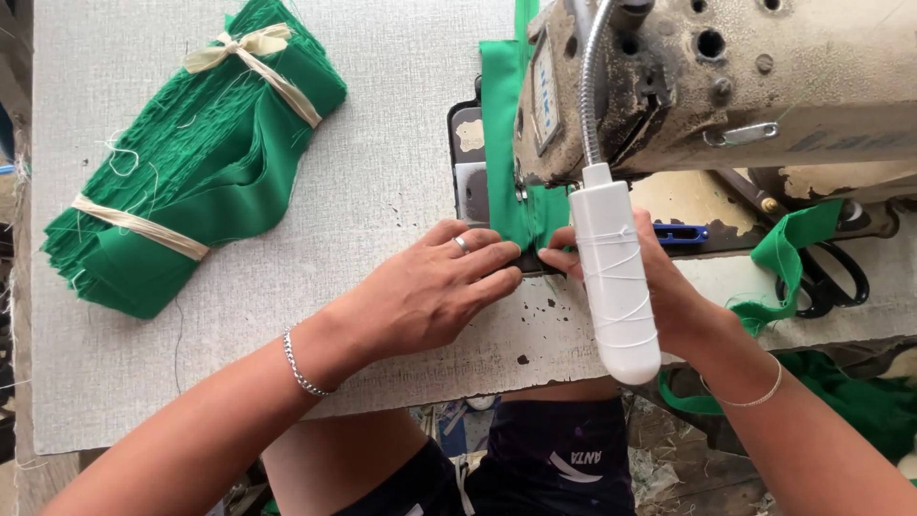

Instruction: Assembling and sewing zippers onto green fabric strips using an industrial sewing machine.

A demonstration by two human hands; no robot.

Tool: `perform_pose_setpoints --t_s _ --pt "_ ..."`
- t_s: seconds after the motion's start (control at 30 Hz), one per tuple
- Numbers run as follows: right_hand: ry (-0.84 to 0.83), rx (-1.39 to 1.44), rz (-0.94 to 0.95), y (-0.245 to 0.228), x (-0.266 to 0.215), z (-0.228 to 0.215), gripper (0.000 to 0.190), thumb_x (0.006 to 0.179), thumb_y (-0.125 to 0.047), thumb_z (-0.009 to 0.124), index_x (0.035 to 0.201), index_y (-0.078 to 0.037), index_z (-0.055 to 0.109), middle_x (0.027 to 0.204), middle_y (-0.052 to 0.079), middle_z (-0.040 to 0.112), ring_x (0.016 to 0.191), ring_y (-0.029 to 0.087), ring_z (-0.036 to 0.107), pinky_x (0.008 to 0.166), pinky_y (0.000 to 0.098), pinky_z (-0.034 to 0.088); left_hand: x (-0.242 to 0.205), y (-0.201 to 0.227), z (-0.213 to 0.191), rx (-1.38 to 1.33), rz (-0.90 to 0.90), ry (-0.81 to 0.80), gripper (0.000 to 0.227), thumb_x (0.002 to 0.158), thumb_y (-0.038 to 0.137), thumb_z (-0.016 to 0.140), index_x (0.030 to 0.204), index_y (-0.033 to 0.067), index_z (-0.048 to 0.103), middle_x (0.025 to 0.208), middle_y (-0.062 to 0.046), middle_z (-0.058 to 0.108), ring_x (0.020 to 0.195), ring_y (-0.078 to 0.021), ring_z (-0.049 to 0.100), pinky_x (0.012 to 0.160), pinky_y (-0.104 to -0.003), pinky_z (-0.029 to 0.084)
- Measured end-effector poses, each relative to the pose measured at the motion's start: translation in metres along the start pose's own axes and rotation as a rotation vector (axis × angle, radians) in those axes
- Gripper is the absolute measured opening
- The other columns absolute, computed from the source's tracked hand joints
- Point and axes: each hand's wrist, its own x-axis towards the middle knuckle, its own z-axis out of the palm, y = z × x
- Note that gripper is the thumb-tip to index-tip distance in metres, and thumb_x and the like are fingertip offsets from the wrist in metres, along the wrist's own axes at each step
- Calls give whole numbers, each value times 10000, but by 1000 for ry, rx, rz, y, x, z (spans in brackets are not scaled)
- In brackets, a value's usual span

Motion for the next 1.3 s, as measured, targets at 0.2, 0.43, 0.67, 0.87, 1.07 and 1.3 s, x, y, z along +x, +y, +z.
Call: perform_pose_setpoints --t_s 0.2,0.43,0.67,0.87,1.07,1.3 --pt "54 290 195 -9 13 18 248 923 -6 683 1014 -86 467 836 60 592 752 129 464 848 383 495 -1 -5 9 22 -19 12 263 1064 104 368 1167 104 610 1121 -91 633 1128 -269 623 956 -408 445" --pt "130 589 395 -15 22 27 351 904 30 705 1001 -111 398 801 50 582 680 74 436 806 356 518 5 -9 17 -58 -96 131 217 1082 131 431 1120 98 642 1056 -62 672 1022 -251 669 912 -367 484" --pt "-32 127 72 29 14 12 62 968 -76 630 1005 -83 580 831 20 501 719 134 466 830 368 432 6 -14 31 -23 -57 141 215 1046 117 480 1006 89 689 1058 -43 613 928 -242 630 901 -367 507" --pt "-51 -560 -446 38 12 7 176 926 -131 744 1083 -68 696 941 73 584 841 219 470 997 474 345 11 -14 16 -100 -7 145 208 1051 104 491 1005 50 687 1043 -81 598 984 -294 632 921 -393 505" --pt "-61 -581 -415 20 12 9 241 916 -170 751 1100 -34 677 939 103 592 859 258 501 1040 491 333 14 -14 11 -68 -4 162 157 1057 127 541 1024 52 674 1048 -79 615 1000 -291 639 921 -381 492" --pt "-53 -610 -447 31 11 9 243 893 -188 777 1086 -54 712 992 112 607 888 261 524 1040 510 345 17 -10 5 -51 -28 171 132 1035 170 584 998 82 675 1138 -51 634 1041 -259 604 936 -377 424"
